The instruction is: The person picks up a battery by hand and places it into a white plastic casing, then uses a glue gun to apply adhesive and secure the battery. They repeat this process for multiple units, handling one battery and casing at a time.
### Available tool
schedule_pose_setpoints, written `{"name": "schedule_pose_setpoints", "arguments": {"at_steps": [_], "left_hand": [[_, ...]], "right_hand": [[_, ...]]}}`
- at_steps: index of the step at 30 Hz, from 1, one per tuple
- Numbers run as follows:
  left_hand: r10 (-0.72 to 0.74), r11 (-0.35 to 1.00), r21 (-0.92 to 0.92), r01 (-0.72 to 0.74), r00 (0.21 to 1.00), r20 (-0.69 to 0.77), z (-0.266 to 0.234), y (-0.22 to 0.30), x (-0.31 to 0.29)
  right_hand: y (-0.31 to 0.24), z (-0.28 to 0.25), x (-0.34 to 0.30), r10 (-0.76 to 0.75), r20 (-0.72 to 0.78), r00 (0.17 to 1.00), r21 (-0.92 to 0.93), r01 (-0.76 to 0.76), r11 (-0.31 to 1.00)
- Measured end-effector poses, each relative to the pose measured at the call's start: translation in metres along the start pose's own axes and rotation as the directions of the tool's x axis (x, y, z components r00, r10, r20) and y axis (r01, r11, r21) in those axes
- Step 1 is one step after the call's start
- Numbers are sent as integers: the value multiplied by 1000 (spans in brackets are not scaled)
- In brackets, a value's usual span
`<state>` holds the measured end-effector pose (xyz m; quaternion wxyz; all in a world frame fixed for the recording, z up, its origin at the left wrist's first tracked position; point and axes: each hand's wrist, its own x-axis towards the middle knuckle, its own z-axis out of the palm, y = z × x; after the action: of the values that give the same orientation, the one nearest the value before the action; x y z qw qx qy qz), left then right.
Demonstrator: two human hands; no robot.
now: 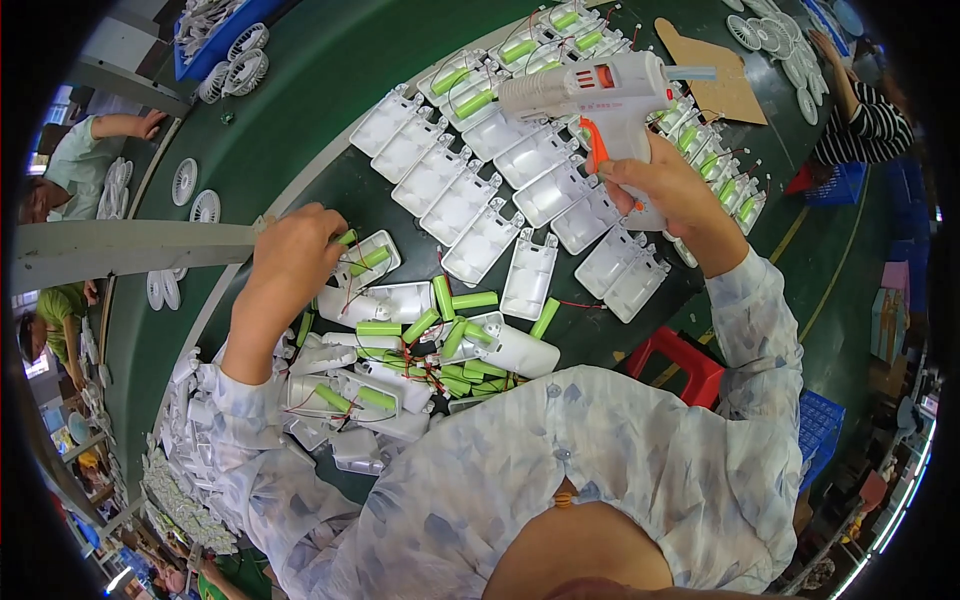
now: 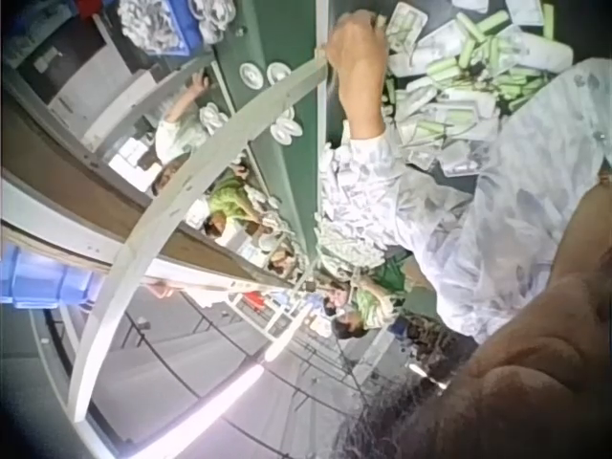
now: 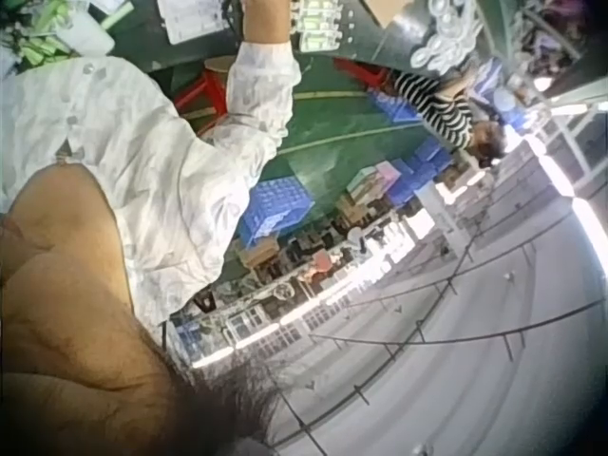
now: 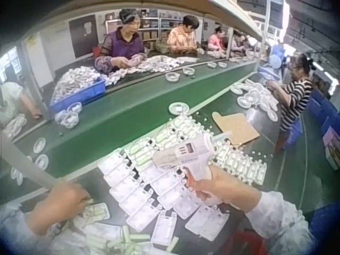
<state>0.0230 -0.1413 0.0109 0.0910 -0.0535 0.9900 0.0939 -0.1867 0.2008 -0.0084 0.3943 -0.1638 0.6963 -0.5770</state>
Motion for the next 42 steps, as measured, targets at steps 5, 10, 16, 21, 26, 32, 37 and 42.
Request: {"name": "schedule_pose_setpoints", "arguments": {"at_steps": [5, 10, 16, 21, 26, 32, 37, 42], "left_hand": [[-70, 996, 57, 67, 996, 52, 11, -4, 2], [-69, 997, -27, 75, 985, 159, 4, -7, 10], [-38, 983, -181, 36, 999, -9, -5, -12, 10], [-135, 536, -843, -43, 982, -135, -9, -37, 8], [-227, 585, -782, 217, 969, 98, 10, -55, 21], [-149, 911, -410, 50, 965, -214, 29, -54, 28], [-176, 984, -62, 166, 960, -218, 18, -1, 18], [-98, 983, 131, 129, 970, -223, 36, -13, 24]], "right_hand": [[0, 1, 0, 10, -16, 1000, 5, -10, 1000], [6, -14, -5, -49, 40, 998, 99, 45, 994], [2, -12, -22, -35, 1, 999, 84, 35, 996], [2, -11, -33, -21, 21, 1000, 3, 21, 1000], [-5, -3, -34, 6, 59, 998, -16, -6, 1000], [-2, -3, -32, 42, 79, 996, -63, -37, 997], [-1, -7, -33, 54, 46, 997, -69, -51, 996], [0, -3, -38, 22, -5, 1000, -4, -22, 1000]]}}
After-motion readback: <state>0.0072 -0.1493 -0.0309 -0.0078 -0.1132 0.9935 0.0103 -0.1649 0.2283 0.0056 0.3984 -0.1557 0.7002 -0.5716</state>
